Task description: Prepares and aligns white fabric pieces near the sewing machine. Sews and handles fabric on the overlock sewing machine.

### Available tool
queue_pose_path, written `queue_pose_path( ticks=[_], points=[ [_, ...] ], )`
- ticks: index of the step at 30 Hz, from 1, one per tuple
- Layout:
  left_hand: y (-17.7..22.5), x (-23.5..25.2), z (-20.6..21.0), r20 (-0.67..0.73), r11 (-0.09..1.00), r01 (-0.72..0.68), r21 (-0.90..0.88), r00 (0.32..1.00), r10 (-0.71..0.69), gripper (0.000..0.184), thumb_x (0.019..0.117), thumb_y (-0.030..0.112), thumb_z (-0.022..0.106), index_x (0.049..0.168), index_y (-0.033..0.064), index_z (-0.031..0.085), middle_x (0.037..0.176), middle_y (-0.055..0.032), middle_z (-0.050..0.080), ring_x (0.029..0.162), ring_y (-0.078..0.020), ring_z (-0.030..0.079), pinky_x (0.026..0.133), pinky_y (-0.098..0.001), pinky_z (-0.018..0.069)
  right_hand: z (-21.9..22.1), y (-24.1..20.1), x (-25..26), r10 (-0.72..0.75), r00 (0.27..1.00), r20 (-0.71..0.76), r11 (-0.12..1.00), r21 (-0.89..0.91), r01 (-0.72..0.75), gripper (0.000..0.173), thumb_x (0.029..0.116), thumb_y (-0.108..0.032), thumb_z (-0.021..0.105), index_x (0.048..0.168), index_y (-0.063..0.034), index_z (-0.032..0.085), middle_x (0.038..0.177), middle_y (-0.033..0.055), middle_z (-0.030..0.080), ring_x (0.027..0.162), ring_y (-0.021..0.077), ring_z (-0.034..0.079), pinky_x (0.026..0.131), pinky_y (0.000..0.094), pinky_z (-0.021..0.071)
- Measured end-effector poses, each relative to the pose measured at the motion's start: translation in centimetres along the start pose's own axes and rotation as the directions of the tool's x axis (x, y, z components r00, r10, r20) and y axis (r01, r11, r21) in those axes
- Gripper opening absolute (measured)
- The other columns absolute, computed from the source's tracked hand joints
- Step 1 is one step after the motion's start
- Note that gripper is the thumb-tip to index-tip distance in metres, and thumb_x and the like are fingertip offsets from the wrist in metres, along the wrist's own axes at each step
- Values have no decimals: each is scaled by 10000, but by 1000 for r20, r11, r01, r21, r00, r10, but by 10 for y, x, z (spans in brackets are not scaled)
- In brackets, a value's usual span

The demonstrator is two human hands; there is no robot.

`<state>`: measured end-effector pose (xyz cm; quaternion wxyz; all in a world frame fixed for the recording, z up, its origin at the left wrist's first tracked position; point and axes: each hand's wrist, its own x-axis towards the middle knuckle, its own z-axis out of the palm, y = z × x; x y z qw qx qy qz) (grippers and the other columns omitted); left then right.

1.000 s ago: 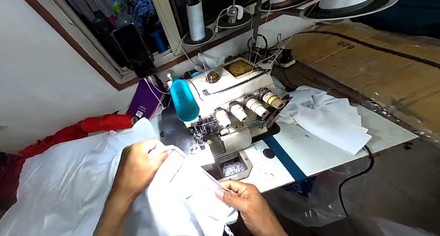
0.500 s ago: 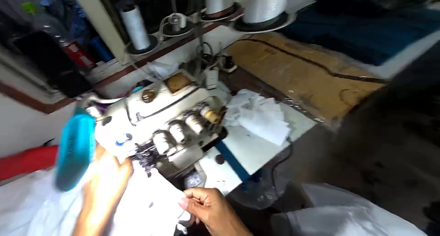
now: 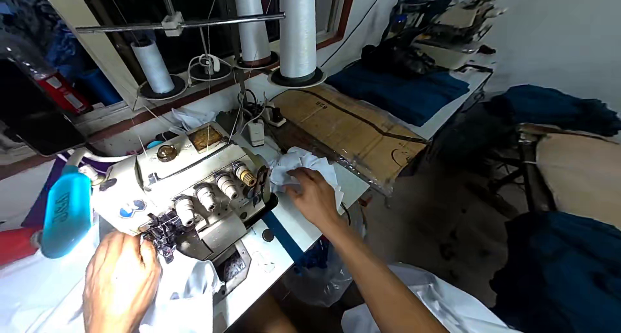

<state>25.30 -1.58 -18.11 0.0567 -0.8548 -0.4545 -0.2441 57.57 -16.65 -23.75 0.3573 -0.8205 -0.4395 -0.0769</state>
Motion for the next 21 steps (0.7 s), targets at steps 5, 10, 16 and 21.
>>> queue_pose_path(
  ticks=[5, 10, 16, 21],
  points=[
    [0, -2, 1, -16, 1000, 11, -14, 1000, -11, 500, 1008, 260, 337, 1119, -86, 681, 1197, -305, 667, 1195, -487, 620, 1000, -621, 472, 24, 16, 23, -95, 992, 78, 992, -73, 101, 268, 888, -124, 764, 1142, -41, 750, 1227, 157, 708, 1159, 382, 647, 948, 565, 524],
    [2, -2, 2, -37, 999, 27, -18, 999, -28, 489, 1016, 257, 336, 1117, -60, 695, 1202, -273, 682, 1197, -466, 627, 1005, -609, 473, 12, 33, 21, -134, 990, 36, 989, -65, 136, 203, 881, -62, 767, 1083, -76, 779, 1134, 116, 754, 1087, 362, 699, 903, 575, 561],
    [3, -2, 2, -64, 1000, 6, -24, 998, -7, 490, 1007, 259, 349, 1072, -80, 697, 1168, -281, 688, 1170, -468, 640, 983, -607, 486, -24, 12, 30, 236, 971, 45, 937, 253, -240, 297, 1053, -280, 589, 1162, -62, 757, 1030, 178, 746, 981, 353, 707, 894, 620, 522],
    [-1, 0, -1, -235, 988, -36, -147, 972, 0, 456, 961, 281, 436, 1067, -52, 729, 1140, -261, 710, 1133, -449, 662, 993, -592, 487, -64, -25, 13, 393, 882, -258, 812, 548, -202, 317, 1032, -342, 615, 1082, -46, 715, 896, 56, 676, 793, 129, 619, 751, 383, 521]
  ],
)
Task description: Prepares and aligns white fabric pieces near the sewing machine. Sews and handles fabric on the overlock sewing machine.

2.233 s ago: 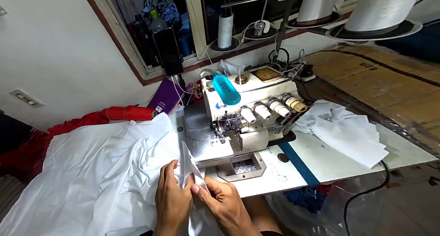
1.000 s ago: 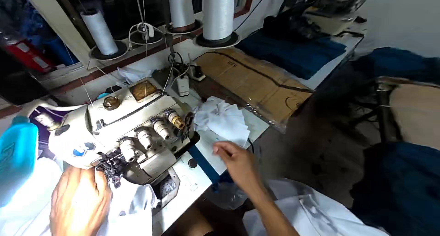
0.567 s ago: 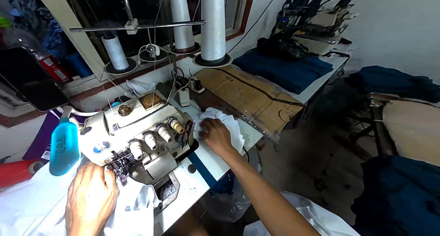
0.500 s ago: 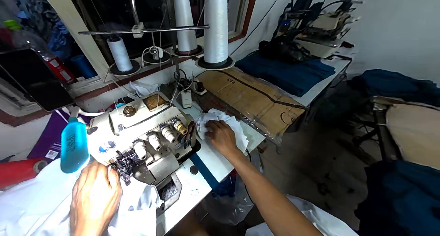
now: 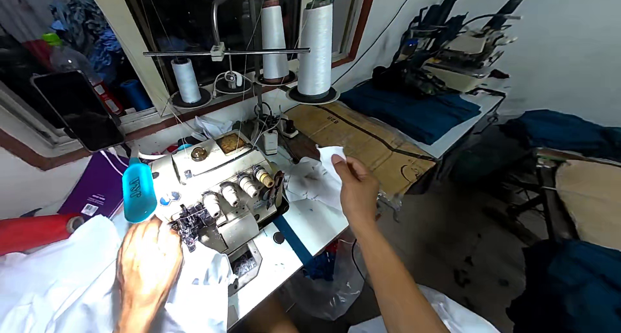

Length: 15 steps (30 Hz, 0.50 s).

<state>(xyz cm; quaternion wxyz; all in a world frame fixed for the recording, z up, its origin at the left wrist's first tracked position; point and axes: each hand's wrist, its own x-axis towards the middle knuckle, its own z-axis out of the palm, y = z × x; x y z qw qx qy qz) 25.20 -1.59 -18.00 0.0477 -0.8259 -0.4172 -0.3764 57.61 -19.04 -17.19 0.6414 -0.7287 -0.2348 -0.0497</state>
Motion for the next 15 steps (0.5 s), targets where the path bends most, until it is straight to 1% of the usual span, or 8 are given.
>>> queue_pose_path(
  ticks=[3, 4, 5, 6, 8, 9, 12, 15],
  points=[
    [17, -11, -22, -167, 997, 7, -72, 986, -19, 432, 928, 240, 540, 1156, -91, 698, 1242, -301, 668, 1220, -483, 607, 1094, -565, 418, -7, -36, -57, 89, 995, 48, 961, 259, -98, 234, 1002, -284, 640, 1075, -70, 702, 882, -8, 688, 800, 73, 667, 758, 320, 583],
    [31, -23, -32, -171, 995, 0, -100, 985, -17, 400, 922, 224, 578, 1108, -106, 707, 1169, -306, 692, 1145, -460, 650, 1040, -543, 472, -5, -44, -84, 119, 986, 117, 928, 341, -152, 186, 991, -229, 640, 1042, -65, 710, 853, -18, 695, 778, 69, 674, 737, 306, 593],
    [49, -38, -43, -139, 989, -16, -150, 990, -5, 365, 904, 209, 609, 1025, -116, 723, 1035, -292, 726, 997, -395, 712, 913, -487, 541, -1, -52, -112, 142, 967, 212, 889, 403, -219, 146, 982, -179, 634, 1003, -57, 713, 822, -28, 696, 750, 60, 676, 705, 283, 595],
    [66, -55, -53, -35, 958, -19, -287, 999, 9, 339, 934, 195, 616, 1023, -115, 724, 983, -240, 748, 928, -274, 742, 854, -386, 582, 3, -59, -141, 161, 934, 321, 845, 444, -298, 123, 974, -140, 636, 979, -48, 718, 812, -29, 706, 739, 54, 684, 691, 267, 600],
    [92, -86, -62, 260, 758, 166, -631, 965, 5, 372, 979, 151, 606, 1191, -152, 643, 1115, -212, 724, 1043, -157, 702, 955, -313, 557, 11, -67, -184, 182, 850, 494, 765, 472, -439, 90, 963, -59, 647, 982, -17, 724, 835, -9, 721, 761, 55, 690, 720, 254, 599],
    [101, -98, -62, 328, 673, 281, -684, 943, -60, 338, 957, 127, 642, 1165, -140, 652, 1082, -187, 727, 1018, -136, 705, 942, -305, 570, 15, -69, -200, 192, 819, 540, 742, 467, -482, 85, 960, -26, 645, 988, -7, 723, 836, -6, 728, 763, 50, 694, 729, 243, 601],
    [104, -116, -58, 313, 606, 400, -688, 916, -249, 162, 915, 61, 688, 1001, -75, 696, 912, -112, 721, 849, -107, 709, 819, -279, 605, 20, -66, -222, 240, 758, 607, 710, 422, -563, 89, 953, 19, 628, 982, -9, 708, 820, -4, 731, 740, 56, 699, 717, 250, 608],
    [94, -122, -63, 284, 630, 409, -660, 912, -295, 93, 887, 30, 702, 926, -53, 720, 855, -96, 722, 780, -95, 702, 773, -252, 602, 17, -59, -221, 241, 692, 680, 727, 345, -593, 76, 935, 17, 647, 954, -36, 697, 791, -28, 719, 707, 43, 682, 688, 244, 596]
  ],
)
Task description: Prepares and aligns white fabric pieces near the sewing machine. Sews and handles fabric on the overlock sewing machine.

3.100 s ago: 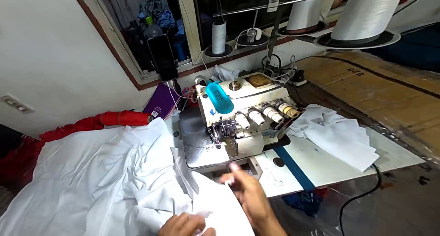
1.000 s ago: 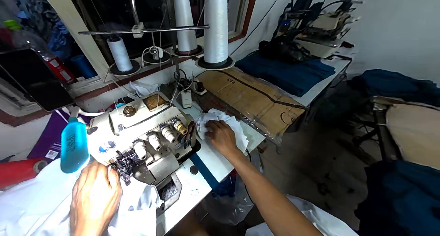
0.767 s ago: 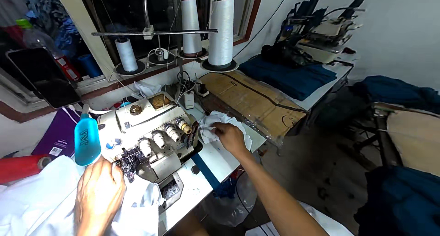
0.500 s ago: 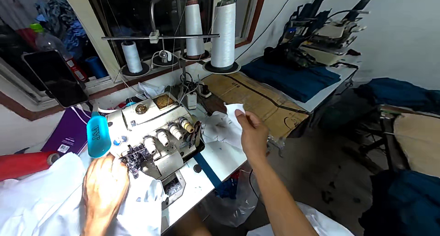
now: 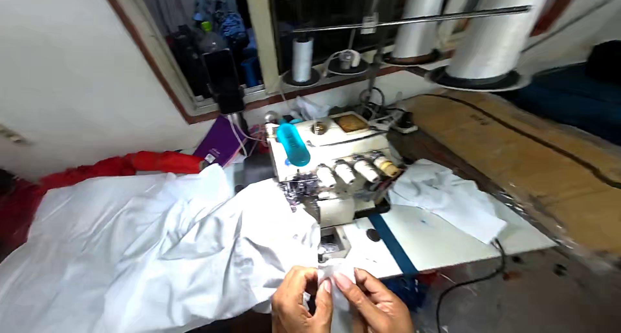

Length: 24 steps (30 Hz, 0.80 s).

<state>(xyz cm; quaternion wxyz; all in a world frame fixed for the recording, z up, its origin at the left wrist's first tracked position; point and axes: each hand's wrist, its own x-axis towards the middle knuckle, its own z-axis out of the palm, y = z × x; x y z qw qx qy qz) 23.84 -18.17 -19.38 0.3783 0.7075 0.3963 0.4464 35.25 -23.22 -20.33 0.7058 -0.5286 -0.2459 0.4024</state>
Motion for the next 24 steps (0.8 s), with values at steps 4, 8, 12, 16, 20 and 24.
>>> queue_pose_path(
  ticks=[4, 8, 12, 16, 20, 24],
  points=[
    [-1, -5, -7, 15, 999, -37, 18, 999, 37, 94, 880, 13, 697, 915, -68, 729, 851, -128, 727, 767, -116, 709, 755, -251, 602, -9, 0, 0, 11, 993, 117, 1000, -25, -8, 141, 900, 56, 665, 944, -77, 680, 797, -59, 733, 723, 28, 690, 716, 234, 596],
    [-4, -7, -4, 74, 987, -115, 112, 992, 107, 112, 882, 22, 662, 904, -50, 743, 833, -133, 729, 781, -165, 718, 755, -282, 601, -16, 2, -7, 11, 991, 136, 1000, 16, -13, 200, 875, 94, 667, 949, -91, 651, 815, -45, 745, 730, 48, 705, 709, 249, 606],
    [-9, -12, 3, 112, 956, -200, 215, 977, 179, 135, 879, 38, 638, 889, -19, 760, 832, -122, 739, 810, -208, 729, 744, -316, 602, -24, 1, -13, 14, 991, 135, 1000, -12, -12, 211, 861, 83, 686, 953, -101, 638, 835, -47, 744, 752, 44, 702, 727, 246, 600],
    [-10, -6, 5, 160, 893, -326, 309, 944, 289, 149, 883, 68, 625, 891, -2, 757, 849, -108, 741, 810, -210, 731, 732, -317, 603, -22, -8, -15, -15, 982, 186, 1000, 28, 10, 243, 845, 74, 715, 950, -134, 645, 845, -47, 754, 756, 50, 714, 724, 247, 610],
    [-5, 6, 1, 120, 831, -395, 391, 918, 379, 184, 897, 106, 596, 878, 23, 760, 813, -83, 733, 779, -193, 723, 697, -304, 594, -18, -11, -13, -61, 973, 221, 996, 71, 46, 257, 822, 10, 776, 954, -184, 670, 864, -80, 760, 766, 20, 711, 722, 219, 606],
    [-6, 4, 4, 34, 819, -352, 453, 925, 379, 198, 905, 137, 590, 880, 50, 766, 801, -58, 725, 783, -175, 713, 699, -292, 585, -24, -5, -13, -34, 972, 233, 998, 64, 19, 251, 809, -36, 812, 948, -194, 674, 847, -82, 752, 726, 24, 705, 672, 219, 606]
  ],
)
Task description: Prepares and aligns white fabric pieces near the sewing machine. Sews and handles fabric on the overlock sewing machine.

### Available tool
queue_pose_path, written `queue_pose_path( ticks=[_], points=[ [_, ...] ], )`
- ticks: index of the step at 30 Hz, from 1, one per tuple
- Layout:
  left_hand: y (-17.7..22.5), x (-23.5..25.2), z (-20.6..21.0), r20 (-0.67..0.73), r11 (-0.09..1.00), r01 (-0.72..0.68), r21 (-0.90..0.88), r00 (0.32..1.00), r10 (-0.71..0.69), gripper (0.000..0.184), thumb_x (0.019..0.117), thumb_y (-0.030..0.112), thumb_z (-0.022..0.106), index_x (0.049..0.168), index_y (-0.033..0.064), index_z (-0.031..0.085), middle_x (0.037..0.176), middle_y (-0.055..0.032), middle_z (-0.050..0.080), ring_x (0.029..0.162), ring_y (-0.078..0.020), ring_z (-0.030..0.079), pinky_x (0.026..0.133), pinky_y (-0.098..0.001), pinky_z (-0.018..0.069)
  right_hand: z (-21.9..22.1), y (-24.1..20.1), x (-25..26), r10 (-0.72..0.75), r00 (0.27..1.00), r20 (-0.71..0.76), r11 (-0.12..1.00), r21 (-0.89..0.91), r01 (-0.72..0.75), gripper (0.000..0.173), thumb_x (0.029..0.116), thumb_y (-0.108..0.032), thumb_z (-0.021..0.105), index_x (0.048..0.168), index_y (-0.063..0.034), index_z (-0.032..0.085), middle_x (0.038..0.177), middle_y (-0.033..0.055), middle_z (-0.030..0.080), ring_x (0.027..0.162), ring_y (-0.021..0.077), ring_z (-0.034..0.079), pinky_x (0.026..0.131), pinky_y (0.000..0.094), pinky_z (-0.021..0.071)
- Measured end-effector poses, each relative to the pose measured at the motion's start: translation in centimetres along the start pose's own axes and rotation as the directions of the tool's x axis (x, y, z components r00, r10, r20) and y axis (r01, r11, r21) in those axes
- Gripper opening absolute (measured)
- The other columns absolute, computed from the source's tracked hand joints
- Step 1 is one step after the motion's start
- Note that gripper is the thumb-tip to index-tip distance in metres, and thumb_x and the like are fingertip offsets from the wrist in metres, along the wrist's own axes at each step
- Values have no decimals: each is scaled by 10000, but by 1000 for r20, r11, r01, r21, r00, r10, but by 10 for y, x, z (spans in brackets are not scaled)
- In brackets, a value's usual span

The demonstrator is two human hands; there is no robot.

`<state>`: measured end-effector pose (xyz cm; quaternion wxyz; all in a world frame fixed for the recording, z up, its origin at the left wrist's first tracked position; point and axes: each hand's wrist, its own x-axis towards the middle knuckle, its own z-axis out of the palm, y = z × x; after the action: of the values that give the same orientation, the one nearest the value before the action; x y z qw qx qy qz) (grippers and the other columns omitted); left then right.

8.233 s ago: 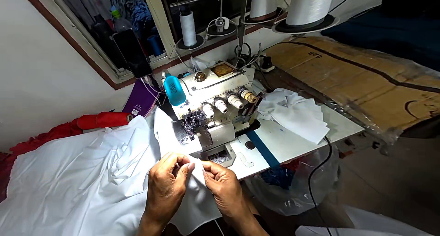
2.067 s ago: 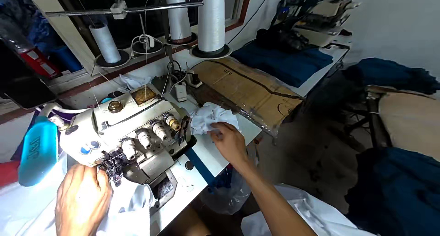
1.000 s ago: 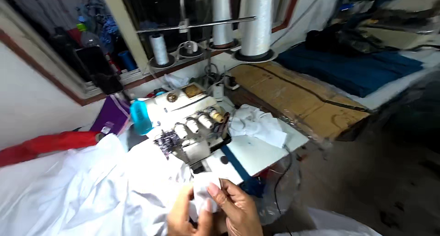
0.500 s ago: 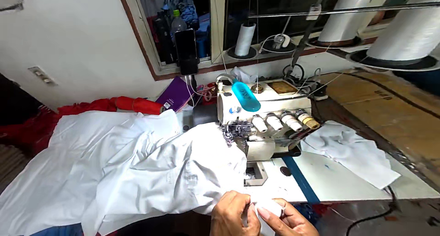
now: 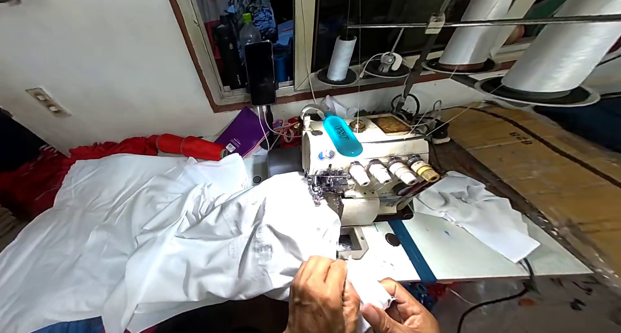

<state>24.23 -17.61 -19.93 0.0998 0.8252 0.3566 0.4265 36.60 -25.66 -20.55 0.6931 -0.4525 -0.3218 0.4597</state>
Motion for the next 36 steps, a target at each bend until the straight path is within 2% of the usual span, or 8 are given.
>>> queue_pose_path(
  ticks=[8, 13, 15, 19, 24, 29, 33, 36],
  points=[
    [4, 1, -14, 106, 879, 346, -327, 938, -329, 148, 878, 90, 573, 811, 36, 694, 712, -29, 647, 670, -78, 635, 626, -234, 531, -12, 5, 1, -131, 990, -52, 923, -372, 103, 259, 723, 106, 743, 873, -70, 628, 824, -45, 686, 722, 15, 655, 652, 201, 578],
    [2, -7, -15, 582, 128, 708, -694, 657, -479, 233, 956, 138, 447, 782, 183, 596, 625, 137, 509, 551, 33, 474, 537, -167, 413, -10, 5, 11, -346, 932, -107, 781, -583, 223, 197, 729, 118, 685, 908, 40, 662, 838, 5, 691, 740, -5, 660, 689, 165, 582],
    [1, -7, -17, 684, 26, 757, -652, 604, -409, 141, 948, 176, 553, 828, 169, 626, 670, 119, 558, 584, 23, 512, 559, -172, 437, -7, 7, 14, -373, 922, -102, 762, -601, 242, 212, 720, 125, 665, 918, 51, 670, 858, 15, 696, 744, -4, 656, 694, 159, 575],
    [0, -4, -18, 593, 114, 707, -698, 660, -461, 44, 873, 64, 716, 846, 79, 685, 745, 36, 679, 687, -35, 650, 672, -223, 555, 0, 19, 17, -404, 907, -116, 736, -630, 248, 207, 730, 102, 703, 929, 46, 701, 886, 37, 719, 769, 18, 677, 721, 167, 584],
    [-2, -8, -11, 463, 135, 608, -782, 713, -526, 140, 896, 89, 724, 757, 74, 713, 761, 35, 652, 703, -12, 604, 661, -180, 510, 5, 17, 5, -331, 938, -103, 817, -529, 230, 153, 1016, -128, 596, 989, -2, 678, 915, -36, 696, 863, -24, 656, 803, 177, 562],
    [2, -7, -4, 426, 165, 616, -770, 690, -586, 92, 895, 77, 726, 806, 53, 715, 756, 5, 681, 712, -43, 644, 685, -204, 546, 15, 12, -5, -56, 994, -97, 919, -394, 13, 68, 900, -42, 739, 861, -17, 689, 726, -19, 685, 653, 22, 651, 641, 211, 574],
    [5, -8, -6, 410, 183, 631, -754, 670, -619, 20, 882, 35, 731, 864, 35, 724, 782, -10, 702, 727, -55, 668, 697, -207, 568, 19, 10, 1, -38, 982, -186, 973, -231, -7, 138, 925, 57, 643, 1060, 29, 653, 824, -7, 719, 725, 28, 683, 716, 210, 594],
    [5, -12, -2, 327, 296, 616, -730, 695, -640, 41, 872, 66, 753, 860, 45, 720, 779, 1, 693, 703, -47, 655, 655, -193, 557, 26, 11, 7, -73, 953, -293, 981, -194, 15, 115, 889, 76, 685, 995, 33, 690, 778, 26, 721, 674, 47, 683, 664, 201, 594]
  ],
)
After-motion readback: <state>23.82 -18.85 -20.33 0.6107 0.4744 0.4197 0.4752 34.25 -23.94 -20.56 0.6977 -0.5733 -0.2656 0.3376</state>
